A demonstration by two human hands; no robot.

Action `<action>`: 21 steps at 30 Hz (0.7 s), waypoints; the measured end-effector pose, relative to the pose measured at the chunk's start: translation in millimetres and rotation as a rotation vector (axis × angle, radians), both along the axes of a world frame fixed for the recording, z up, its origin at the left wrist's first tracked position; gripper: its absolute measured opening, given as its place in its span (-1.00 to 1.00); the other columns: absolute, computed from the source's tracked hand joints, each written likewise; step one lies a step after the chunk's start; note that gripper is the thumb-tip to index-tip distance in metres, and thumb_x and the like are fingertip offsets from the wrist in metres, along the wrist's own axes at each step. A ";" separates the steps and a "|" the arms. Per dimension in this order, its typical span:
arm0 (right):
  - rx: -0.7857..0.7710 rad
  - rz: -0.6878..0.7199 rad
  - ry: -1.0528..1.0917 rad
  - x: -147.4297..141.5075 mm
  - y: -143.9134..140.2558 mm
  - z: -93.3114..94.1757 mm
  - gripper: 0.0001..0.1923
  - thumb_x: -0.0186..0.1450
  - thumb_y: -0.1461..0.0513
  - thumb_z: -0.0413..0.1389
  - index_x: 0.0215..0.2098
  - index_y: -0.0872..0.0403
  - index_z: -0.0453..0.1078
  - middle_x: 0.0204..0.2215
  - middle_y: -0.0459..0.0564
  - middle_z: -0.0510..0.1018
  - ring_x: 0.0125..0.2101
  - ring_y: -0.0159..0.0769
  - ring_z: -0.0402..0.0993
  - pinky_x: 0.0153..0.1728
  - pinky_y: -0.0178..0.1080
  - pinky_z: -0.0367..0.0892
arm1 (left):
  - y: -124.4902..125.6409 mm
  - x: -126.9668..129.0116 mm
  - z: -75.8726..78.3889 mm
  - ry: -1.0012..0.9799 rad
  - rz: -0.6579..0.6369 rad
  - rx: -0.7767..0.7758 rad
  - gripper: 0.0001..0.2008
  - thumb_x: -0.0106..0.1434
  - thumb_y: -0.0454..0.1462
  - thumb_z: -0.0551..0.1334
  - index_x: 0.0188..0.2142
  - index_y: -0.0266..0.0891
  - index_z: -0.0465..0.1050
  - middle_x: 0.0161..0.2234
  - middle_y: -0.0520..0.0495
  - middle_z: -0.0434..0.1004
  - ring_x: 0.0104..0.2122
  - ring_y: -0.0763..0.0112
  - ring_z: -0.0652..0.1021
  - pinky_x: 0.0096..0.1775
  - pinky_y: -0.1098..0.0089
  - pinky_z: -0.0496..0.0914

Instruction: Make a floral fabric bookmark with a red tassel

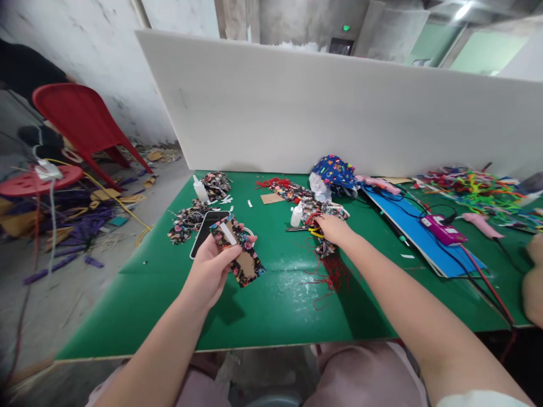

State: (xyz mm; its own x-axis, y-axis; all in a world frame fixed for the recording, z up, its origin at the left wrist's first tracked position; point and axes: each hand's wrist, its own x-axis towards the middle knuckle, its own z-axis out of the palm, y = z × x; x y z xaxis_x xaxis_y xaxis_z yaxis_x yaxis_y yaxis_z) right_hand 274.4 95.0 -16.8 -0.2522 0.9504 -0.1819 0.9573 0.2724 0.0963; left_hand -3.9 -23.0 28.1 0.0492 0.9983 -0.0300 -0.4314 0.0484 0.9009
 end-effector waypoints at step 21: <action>0.266 -0.226 0.087 44.2 -21.8 52.7 -0.65 0.20 0.02 -0.01 -0.27 0.12 0.39 -0.40 0.12 0.54 -0.40 -0.14 0.44 -0.48 -0.27 0.13 | -0.2 -1.6 6.1 0.038 0.061 -0.011 -0.71 0.09 -0.26 0.27 -0.16 -0.21 0.40 -0.46 0.04 0.52 -0.45 0.50 0.49 -0.41 0.53 0.32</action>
State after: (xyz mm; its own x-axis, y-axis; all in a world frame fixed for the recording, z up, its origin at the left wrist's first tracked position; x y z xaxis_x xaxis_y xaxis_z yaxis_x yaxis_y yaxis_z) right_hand 318.6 73.2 35.9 -0.0334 0.9952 0.0924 0.9983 0.0288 0.0503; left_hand -5.5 -23.3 34.2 -0.0133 0.9991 -0.0414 -0.3991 0.0327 0.9163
